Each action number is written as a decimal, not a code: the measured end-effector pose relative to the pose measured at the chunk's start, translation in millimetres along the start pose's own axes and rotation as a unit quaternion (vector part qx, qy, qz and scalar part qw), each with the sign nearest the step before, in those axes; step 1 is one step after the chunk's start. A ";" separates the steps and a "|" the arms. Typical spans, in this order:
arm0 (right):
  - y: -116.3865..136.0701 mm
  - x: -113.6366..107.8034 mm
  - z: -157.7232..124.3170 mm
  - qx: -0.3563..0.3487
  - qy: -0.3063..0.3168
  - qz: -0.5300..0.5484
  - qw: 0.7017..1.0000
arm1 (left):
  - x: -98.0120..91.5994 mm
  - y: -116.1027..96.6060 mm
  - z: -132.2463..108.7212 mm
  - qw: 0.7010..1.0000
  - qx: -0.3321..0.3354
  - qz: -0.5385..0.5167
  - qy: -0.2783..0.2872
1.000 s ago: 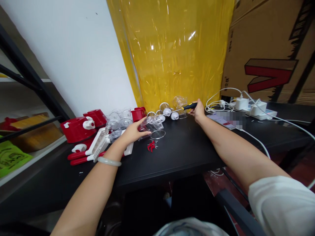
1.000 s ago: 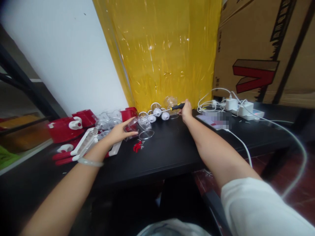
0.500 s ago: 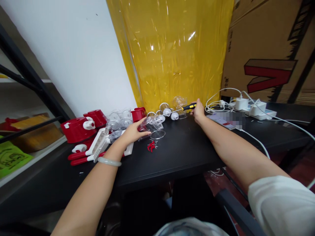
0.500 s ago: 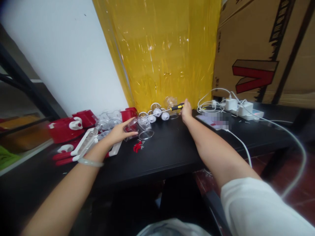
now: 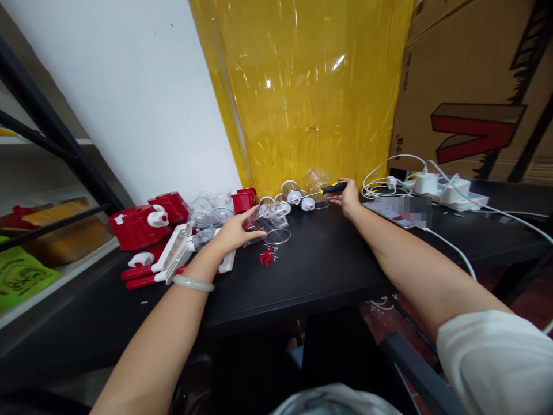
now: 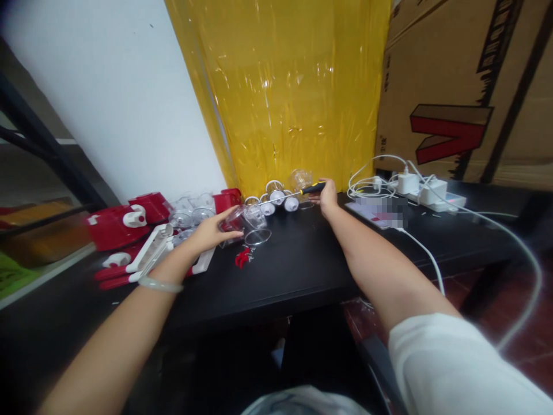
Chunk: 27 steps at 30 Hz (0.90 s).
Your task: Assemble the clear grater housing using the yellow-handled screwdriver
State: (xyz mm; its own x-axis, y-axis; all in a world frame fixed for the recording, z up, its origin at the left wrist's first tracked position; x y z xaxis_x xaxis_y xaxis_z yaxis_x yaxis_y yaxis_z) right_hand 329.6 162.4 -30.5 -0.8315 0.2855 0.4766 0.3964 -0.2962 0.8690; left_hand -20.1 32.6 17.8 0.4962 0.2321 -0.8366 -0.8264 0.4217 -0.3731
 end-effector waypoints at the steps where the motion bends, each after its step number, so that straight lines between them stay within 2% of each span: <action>1: 1.2 0.4 -1.5 0.008 0.001 0.014 1.000 | 0.0 0.3 0.0 1.000 0.001 0.000 -0.001; 8: 6.0 2.6 -3.5 0.030 -0.010 0.025 0.999 | -0.3 1.2 1.3 1.000 -0.002 0.010 -0.001; 14: 7.2 -1.0 -0.2 -0.032 -0.032 -0.046 0.998 | -1.3 -0.2 0.6 1.000 0.003 0.012 -0.005; 19: 5.3 3.7 -0.1 0.012 -0.011 0.002 1.000 | -1.2 1.3 0.8 1.000 0.008 0.012 -0.009; 22: 5.0 4.5 0.3 0.013 -0.008 -0.001 1.000 | -0.9 2.4 1.2 1.000 0.006 0.021 -0.009; 27: 8.7 1.4 -0.3 -0.059 -0.023 -0.048 0.997 | -1.0 1.9 0.9 1.000 0.002 0.021 -0.008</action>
State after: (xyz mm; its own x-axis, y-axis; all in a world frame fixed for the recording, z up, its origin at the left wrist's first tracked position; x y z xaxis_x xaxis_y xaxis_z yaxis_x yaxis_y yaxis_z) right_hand 331.8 159.9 -22.3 -0.8434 0.3592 0.3996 0.2644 -0.3701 0.8906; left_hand -21.9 34.0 18.3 0.4661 0.2636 -0.8445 -0.8449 0.4157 -0.3366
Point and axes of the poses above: each hand's wrist, its own z-axis towards the middle knuckle, its own x-axis out of the palm, y = z × x, the point moved 6 cm from there along z, towards the middle knuckle, and after that the axes turned 1 degree about -x, right-handed, at the moved point
